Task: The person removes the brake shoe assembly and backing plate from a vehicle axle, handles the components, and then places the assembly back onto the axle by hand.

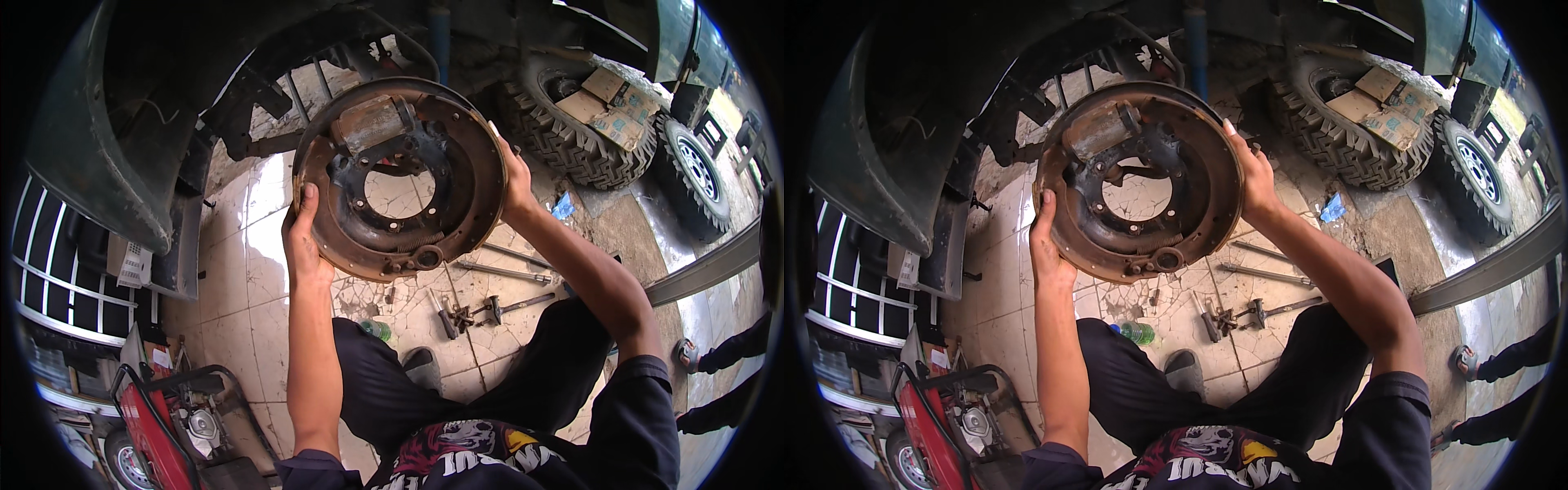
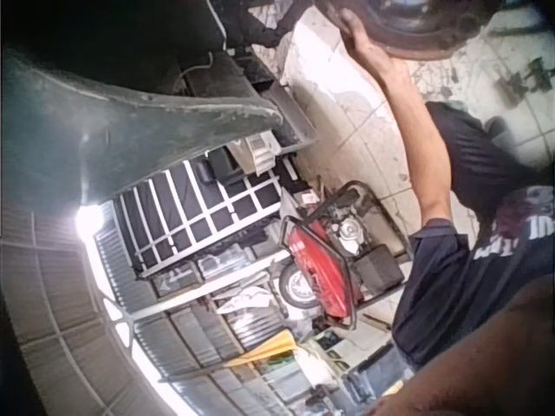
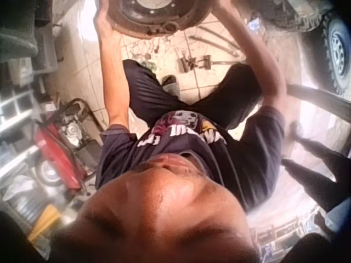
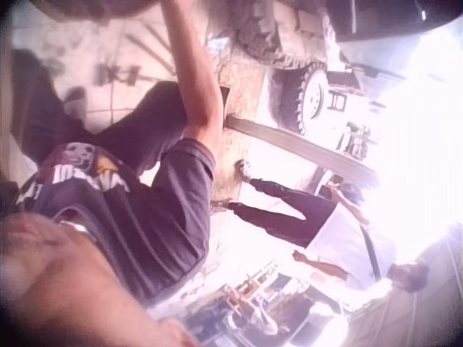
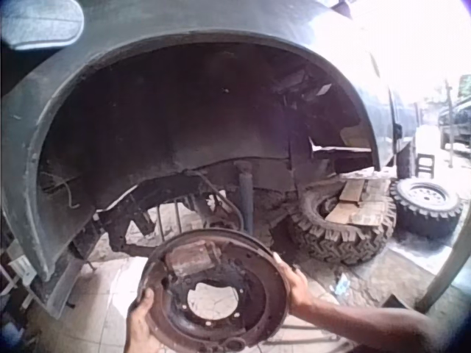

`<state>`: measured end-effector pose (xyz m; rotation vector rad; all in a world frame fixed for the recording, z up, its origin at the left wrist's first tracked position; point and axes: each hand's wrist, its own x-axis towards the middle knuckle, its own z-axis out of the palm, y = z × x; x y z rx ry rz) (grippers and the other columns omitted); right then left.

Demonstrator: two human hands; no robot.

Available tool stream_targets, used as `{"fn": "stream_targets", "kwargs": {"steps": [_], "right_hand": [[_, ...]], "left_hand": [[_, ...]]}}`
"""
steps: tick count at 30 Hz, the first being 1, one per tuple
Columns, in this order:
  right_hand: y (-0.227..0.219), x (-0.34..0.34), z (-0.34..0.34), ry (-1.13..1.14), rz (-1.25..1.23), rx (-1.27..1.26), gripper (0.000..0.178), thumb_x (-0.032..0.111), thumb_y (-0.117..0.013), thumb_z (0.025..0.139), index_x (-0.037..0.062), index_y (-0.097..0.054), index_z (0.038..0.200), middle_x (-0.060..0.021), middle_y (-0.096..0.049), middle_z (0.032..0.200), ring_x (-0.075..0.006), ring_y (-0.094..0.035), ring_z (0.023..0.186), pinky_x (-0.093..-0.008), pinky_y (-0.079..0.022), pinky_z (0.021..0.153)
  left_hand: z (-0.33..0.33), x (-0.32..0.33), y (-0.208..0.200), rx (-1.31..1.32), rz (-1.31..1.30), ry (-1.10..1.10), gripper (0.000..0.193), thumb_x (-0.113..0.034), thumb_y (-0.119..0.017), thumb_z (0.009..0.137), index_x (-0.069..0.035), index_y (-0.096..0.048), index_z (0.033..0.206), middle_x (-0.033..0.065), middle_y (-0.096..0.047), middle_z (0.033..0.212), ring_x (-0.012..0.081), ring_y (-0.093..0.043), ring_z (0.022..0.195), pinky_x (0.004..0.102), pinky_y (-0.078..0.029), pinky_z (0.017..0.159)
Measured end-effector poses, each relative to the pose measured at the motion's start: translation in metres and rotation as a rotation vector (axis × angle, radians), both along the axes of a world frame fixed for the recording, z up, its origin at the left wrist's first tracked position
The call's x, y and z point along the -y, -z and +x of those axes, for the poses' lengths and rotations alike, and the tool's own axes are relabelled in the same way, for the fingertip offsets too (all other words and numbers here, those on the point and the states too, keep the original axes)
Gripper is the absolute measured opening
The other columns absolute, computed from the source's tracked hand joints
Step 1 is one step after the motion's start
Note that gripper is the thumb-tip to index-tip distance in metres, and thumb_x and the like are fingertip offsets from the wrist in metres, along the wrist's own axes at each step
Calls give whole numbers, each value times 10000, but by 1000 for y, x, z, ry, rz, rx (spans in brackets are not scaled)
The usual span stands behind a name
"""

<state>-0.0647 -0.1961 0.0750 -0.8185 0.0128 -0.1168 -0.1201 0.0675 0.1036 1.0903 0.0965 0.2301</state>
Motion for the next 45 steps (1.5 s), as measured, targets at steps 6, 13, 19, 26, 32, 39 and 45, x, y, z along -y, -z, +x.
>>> {"fn": "stream_targets", "kwargs": {"steps": [6,13,19,26,32,39,45], "right_hand": [[-2,8,4,-36,-169,-150,451,388,-643,931,-53,-706,998,-104,-700,858,-139,-659,721,-258,-522,650],[3,9,11,-31,-96,-145,377,293,-595,974,-60,-673,1078,-92,-694,877,-130,-655,696,-262,-525,614],[-5,9,8,-90,-132,-163,390,311,-581,985,-58,-665,1078,-105,-692,910,-138,-661,729,-277,-543,637],[-14,10,12,-222,-126,-167,541,457,-600,948,-7,-603,1227,-99,-667,1061,-152,-650,910,-286,-543,798],[-22,13,0,-255,-377,-74,577,452,-663,907,-51,-599,1181,-111,-655,1050,-157,-635,922,-283,-523,833],[-5,18,8,-206,-418,-48,415,314,-671,898,-46,-636,1102,-98,-671,996,-152,-630,891,-277,-501,807],[-13,19,5,-229,-295,-128,368,264,-655,896,-47,-641,1092,-105,-687,982,-170,-653,834,-294,-529,759]], "left_hand": [[4,3,2,-84,-132,60,484,-331,-677,917,-54,-551,1293,91,-625,1217,222,-617,1078,393,-492,951],[12,-4,11,-230,-164,19,449,-330,-678,913,-47,-594,1250,98,-658,1185,230,-645,1038,385,-503,942],[7,-8,6,-230,-139,6,401,-238,-665,910,-23,-588,1238,114,-661,1173,246,-651,1036,394,-521,933],[3,-11,5,-207,-101,42,421,-239,-662,915,-14,-571,1260,121,-643,1215,249,-632,1079,384,-498,958],[8,-12,4,-178,-66,28,468,-249,-674,906,-2,-554,1285,129,-635,1227,253,-620,1099,388,-484,972],[12,-9,12,-182,-75,48,509,-282,-676,905,22,-546,1292,138,-633,1222,252,-619,1099,373,-481,964],[4,-5,0,-132,-181,59,430,-244,-655,916,-24,-563,1274,117,-638,1209,258,-614,1099,391,-479,979]]}}
